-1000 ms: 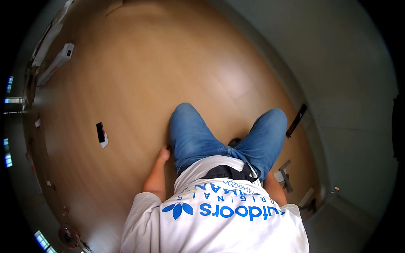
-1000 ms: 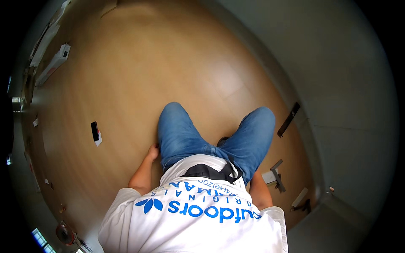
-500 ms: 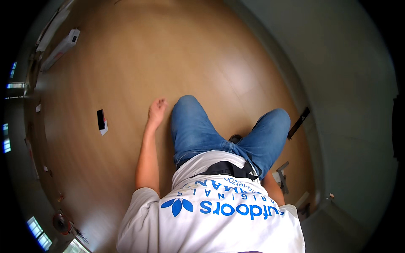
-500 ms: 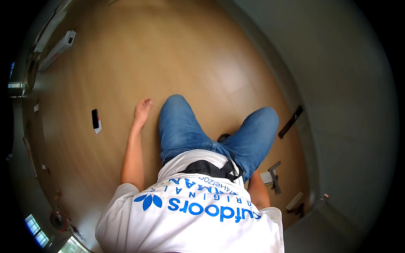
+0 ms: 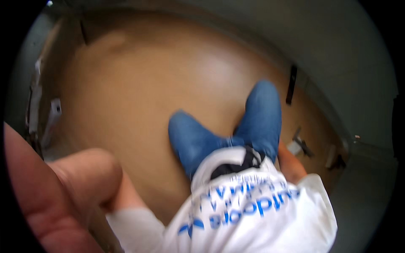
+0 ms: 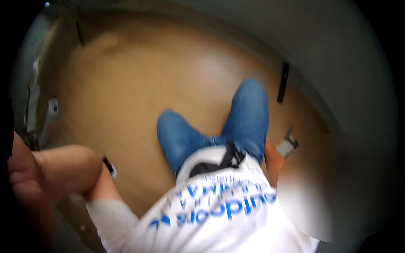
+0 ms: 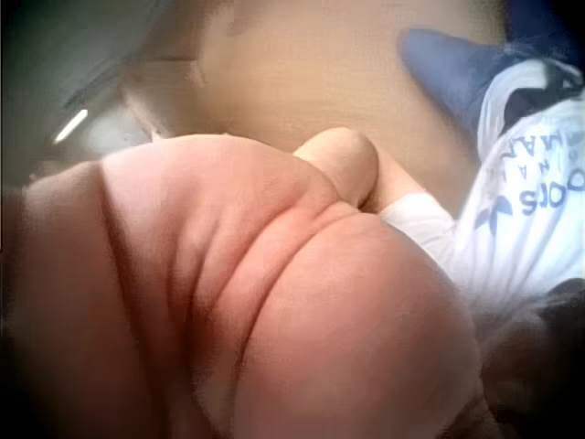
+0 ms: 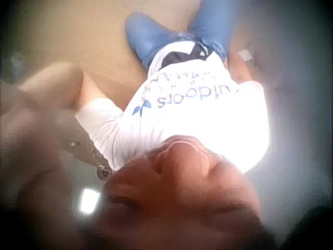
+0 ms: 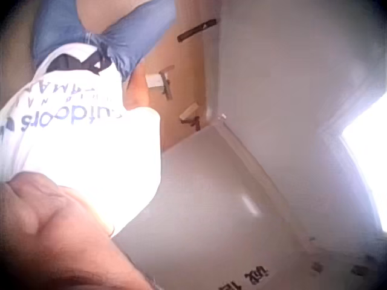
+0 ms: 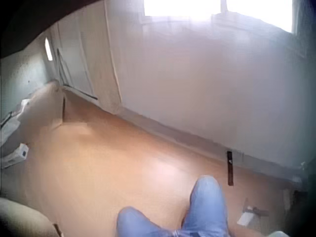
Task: The person fits wooden planks into place on a floor, marks them with a pencil and ruler, and secures them using a hammer and a spacers.
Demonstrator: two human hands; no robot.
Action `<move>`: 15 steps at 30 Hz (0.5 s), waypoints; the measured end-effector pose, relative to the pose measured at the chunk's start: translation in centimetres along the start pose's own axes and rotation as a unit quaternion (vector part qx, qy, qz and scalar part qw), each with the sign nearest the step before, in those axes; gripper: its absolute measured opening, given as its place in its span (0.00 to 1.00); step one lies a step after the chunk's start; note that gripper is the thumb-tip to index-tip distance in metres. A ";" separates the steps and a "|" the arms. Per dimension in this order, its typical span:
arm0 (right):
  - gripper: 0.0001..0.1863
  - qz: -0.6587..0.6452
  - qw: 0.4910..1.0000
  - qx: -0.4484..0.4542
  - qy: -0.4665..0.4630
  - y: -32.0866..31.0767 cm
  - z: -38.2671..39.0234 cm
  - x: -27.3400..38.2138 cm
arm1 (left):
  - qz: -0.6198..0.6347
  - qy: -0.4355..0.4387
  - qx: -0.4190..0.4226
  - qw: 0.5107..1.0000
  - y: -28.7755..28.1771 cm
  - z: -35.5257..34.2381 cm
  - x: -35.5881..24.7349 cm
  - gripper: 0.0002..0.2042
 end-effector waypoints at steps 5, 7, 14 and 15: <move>0.40 -0.057 0.996 -0.065 -0.006 -3.0 0.2 -0.9 | 0.012 0.030 0.009 0.999 0.3 -3.6 -0.3 0.16; 0.40 -0.084 0.995 -0.054 0.017 -2.3 -1.6 -0.6 | 0.017 0.033 0.016 0.999 1.8 -2.7 -0.7 0.16; 0.40 -0.159 0.983 -0.075 0.053 2.4 -1.3 -0.1 | -0.029 -0.001 0.013 1.000 -0.8 -0.5 -0.8 0.17; 0.40 -0.178 0.979 -0.084 0.052 2.3 -1.8 0.0 | -0.038 0.008 0.030 0.999 0.5 -1.3 -0.6 0.17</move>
Point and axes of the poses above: each hand's wrist, its own z-axis away from the middle knuckle, its own y-axis out of the palm, x = y × z, the point moved 3 cm from there along -z, towards the middle knuckle, and after that the axes turned 7 degrees about x, right-handed, at the moved point
